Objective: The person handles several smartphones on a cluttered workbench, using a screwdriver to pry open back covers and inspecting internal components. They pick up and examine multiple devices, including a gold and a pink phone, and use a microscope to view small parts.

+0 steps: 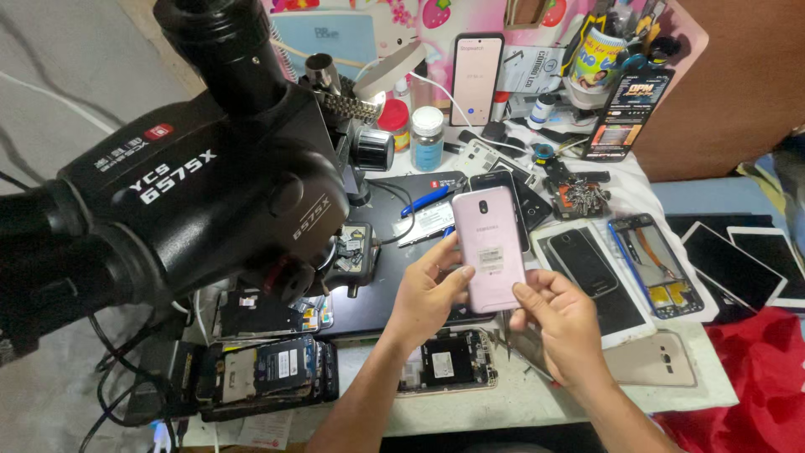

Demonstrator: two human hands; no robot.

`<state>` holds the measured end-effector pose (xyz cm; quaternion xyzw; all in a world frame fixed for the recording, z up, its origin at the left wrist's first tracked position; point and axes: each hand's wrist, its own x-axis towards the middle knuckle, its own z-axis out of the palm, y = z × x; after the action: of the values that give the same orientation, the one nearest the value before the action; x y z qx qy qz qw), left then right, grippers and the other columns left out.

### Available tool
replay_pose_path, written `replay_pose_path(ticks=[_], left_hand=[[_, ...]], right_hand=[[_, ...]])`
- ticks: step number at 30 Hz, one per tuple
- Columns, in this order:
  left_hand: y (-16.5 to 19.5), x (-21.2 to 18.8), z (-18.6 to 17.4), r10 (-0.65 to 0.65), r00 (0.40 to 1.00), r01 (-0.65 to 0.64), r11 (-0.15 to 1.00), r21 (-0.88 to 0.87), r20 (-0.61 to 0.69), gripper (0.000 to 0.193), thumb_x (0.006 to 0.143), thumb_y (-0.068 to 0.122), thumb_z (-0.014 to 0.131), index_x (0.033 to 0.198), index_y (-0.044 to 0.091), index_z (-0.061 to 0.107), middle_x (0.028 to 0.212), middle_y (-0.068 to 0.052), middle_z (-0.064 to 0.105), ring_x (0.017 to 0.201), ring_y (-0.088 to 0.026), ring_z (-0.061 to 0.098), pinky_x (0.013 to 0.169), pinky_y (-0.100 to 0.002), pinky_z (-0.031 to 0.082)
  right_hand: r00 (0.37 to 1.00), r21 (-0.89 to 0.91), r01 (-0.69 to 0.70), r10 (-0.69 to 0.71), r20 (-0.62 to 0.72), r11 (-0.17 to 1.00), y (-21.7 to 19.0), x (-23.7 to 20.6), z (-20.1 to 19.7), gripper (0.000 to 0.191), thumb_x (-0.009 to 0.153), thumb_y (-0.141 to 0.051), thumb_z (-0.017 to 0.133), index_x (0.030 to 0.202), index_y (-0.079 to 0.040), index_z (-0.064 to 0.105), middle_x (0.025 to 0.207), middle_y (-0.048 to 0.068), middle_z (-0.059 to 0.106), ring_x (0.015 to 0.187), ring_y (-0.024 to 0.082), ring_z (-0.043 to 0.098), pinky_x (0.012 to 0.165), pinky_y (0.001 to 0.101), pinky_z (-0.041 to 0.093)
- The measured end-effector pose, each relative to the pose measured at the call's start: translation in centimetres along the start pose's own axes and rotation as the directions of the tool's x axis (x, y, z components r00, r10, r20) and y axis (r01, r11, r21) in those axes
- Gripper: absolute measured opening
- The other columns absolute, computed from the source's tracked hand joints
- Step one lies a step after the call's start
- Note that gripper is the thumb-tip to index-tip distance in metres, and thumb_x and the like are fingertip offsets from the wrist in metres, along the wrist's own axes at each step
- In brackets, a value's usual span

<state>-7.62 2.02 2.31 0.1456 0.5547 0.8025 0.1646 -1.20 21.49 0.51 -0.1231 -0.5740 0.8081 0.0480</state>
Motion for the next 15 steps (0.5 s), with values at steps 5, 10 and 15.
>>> replay_pose_path(ticks=[5,10,15], left_hand=[[-1.1,-0.3,-1.3,0.011,0.997,-0.012,1.0,-0.017,-0.075,0.06,0.099,0.005,0.059,0.156,0.005,0.041,0.128,-0.011,0.068,0.106,-0.014,0.068,0.081,-0.029,0.063],[-1.5,-0.5,-1.9,0.032,0.995,-0.033,0.999,-0.009,-0.098,0.058,0.1,0.006,0.06,0.156,0.006,0.044,0.127,-0.011,0.069,0.105,-0.013,0.067,0.079,-0.028,0.061],[-1.4,-0.5,-2.1,0.034,0.993,-0.032,0.999,0.016,-0.111,0.056,0.1,0.008,0.06,0.154,0.007,0.046,0.128,-0.011,0.071,0.107,-0.014,0.069,0.08,-0.028,0.062]], right_hand=[[0.999,-0.08,0.018,-0.014,0.044,0.997,1.3,0.3,0.9,0.024,0.093,-0.008,0.068,0.112,0.006,0.063,0.082,0.009,0.071,0.063,0.011,0.063,0.062,0.0251,0.054],[1.0,-0.087,0.004,-0.002,0.027,0.996,1.7,0.6,2.0,0.024,0.093,-0.007,0.068,0.113,0.006,0.064,0.083,0.01,0.072,0.062,0.011,0.063,0.061,0.026,0.054],[1.0,-0.106,0.017,-0.015,0.025,0.994,1.8,0.8,2.2,0.025,0.092,-0.007,0.067,0.113,0.007,0.064,0.085,0.011,0.073,0.062,0.012,0.062,0.06,0.0263,0.053]])
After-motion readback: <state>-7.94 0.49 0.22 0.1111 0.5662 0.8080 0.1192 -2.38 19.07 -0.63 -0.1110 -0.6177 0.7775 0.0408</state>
